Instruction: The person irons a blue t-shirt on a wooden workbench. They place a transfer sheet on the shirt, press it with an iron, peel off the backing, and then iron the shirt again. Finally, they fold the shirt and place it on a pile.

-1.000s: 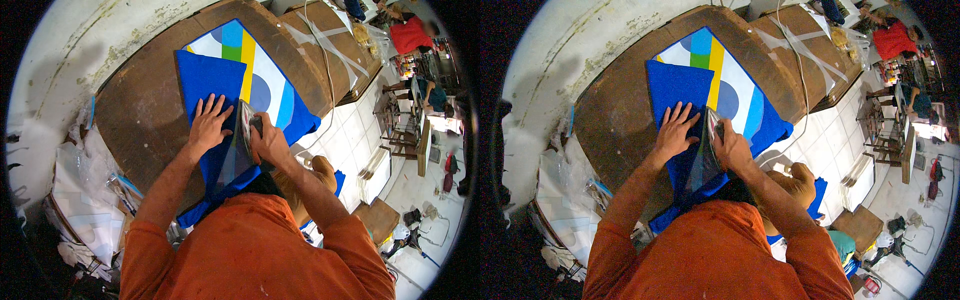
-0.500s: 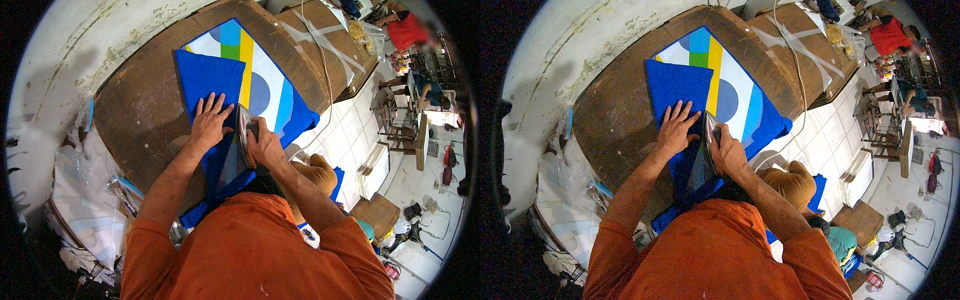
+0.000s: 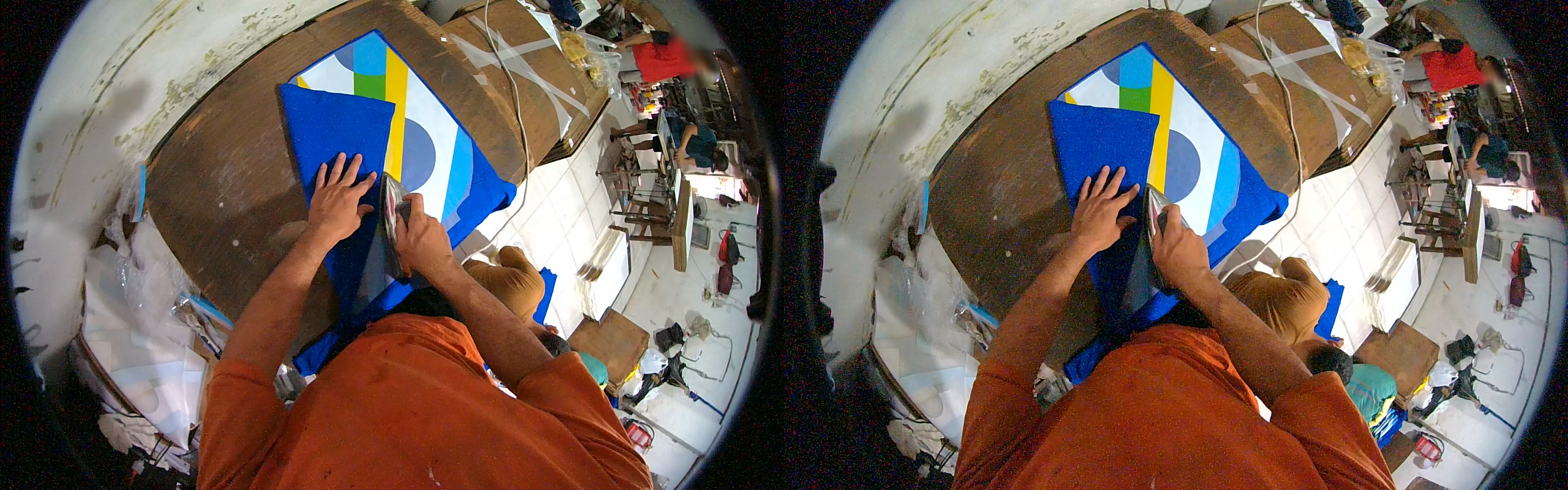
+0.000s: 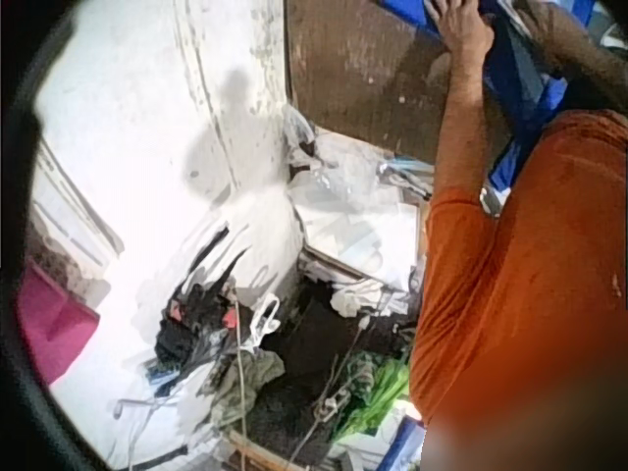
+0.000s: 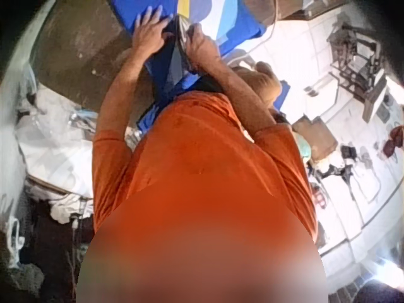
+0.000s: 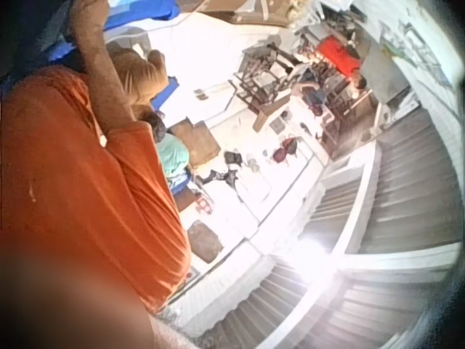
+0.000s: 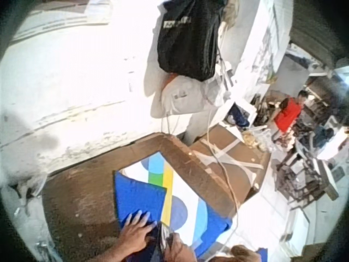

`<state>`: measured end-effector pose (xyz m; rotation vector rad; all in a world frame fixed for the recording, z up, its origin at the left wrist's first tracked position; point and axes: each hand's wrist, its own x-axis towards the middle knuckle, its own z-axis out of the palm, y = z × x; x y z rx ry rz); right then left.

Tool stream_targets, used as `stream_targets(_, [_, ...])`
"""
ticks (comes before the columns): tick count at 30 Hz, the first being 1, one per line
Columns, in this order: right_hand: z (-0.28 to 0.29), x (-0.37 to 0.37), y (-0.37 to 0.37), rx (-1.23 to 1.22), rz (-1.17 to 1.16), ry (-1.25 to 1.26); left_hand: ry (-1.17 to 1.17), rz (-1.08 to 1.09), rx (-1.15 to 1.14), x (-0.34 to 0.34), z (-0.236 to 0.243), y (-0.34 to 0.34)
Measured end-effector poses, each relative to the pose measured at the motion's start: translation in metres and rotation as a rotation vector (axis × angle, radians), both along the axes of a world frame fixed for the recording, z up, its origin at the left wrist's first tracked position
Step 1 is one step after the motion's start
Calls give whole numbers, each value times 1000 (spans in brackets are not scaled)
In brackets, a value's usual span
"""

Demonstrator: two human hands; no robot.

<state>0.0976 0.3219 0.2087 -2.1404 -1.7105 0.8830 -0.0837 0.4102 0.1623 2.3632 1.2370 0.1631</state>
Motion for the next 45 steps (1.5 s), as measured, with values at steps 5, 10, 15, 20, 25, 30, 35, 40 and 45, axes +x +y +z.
stream_targets(5, [0,-1,0,-21,-7,-35,23,-10,-11,-1,1,0])
stream_targets(10, [-4,-1,-1,-28,-5,-42,42,-9,-10,0,1,0])
stream_targets(15, [-1,-1,0,-19,-30,-40,36,-1,11,1,2,0])
stream_targets(20, [10,4,-9,67,-49,87,12,3,28,0,-1,-1])
stream_targets(25, [13,-6,-29,114,-78,144,22,1,35,0,-3,-1])
stream_targets(30, [11,-17,-35,36,-117,150,39,-6,38,-1,-3,-1])
stream_targets(35, [7,-22,-33,-4,-100,29,29,0,34,-1,-5,-2])
stream_targets(40, [3,-21,-30,-47,-77,-11,18,-7,34,-1,-6,-1])
stream_targets(45, [9,-22,-29,-90,-103,-11,5,-8,34,-1,-3,-1])
